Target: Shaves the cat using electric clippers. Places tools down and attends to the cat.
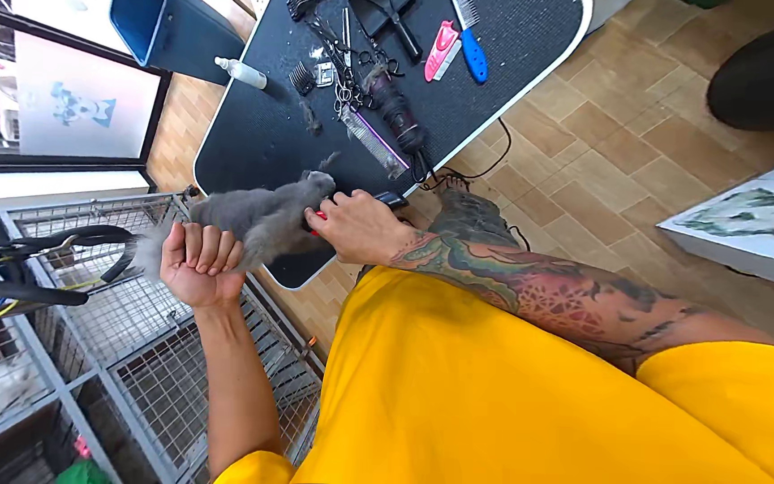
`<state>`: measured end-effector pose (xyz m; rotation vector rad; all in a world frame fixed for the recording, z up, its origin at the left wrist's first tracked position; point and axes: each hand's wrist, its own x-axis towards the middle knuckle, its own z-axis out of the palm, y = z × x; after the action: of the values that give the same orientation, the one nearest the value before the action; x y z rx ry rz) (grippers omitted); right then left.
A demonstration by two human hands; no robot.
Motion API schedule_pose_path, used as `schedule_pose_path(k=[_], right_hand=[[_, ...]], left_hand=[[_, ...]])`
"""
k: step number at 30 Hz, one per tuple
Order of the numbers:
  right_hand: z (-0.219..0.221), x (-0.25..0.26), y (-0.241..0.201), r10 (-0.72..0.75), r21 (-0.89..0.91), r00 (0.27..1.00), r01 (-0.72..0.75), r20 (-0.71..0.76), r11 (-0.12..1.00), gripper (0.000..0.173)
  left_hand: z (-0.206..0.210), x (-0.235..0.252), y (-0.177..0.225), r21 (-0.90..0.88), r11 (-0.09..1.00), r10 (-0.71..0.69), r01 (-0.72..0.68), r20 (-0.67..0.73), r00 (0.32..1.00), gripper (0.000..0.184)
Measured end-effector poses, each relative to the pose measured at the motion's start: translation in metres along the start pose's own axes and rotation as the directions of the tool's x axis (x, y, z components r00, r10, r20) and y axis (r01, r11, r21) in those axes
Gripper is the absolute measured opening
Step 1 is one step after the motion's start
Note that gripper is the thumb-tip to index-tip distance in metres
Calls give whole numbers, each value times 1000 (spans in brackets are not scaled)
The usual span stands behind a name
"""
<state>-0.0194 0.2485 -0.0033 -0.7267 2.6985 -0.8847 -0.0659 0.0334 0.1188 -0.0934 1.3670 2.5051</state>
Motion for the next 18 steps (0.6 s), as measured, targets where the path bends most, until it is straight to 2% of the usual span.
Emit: schedule_pose_path(k=[9, 12, 14, 18], right_hand=[[-7, -1, 2, -23, 37, 999, 22, 38, 999, 54], [-9, 0, 4, -3, 43, 999, 2, 39, 999, 59], [-8, -1, 4, -34, 42, 999, 32, 38, 999, 57], [-8, -13, 30, -10, 117, 1000, 11, -8, 993, 51]], left_hand=[[7, -2, -1, 31, 1000, 4, -2, -56, 998, 61], [7, -1, -1, 34, 999, 7, -5, -68, 998, 61], [8, -1, -2, 27, 1000, 6, -4, -78, 997, 61], [7, -2, 0, 20, 1000, 6, -5, -94, 996, 61]])
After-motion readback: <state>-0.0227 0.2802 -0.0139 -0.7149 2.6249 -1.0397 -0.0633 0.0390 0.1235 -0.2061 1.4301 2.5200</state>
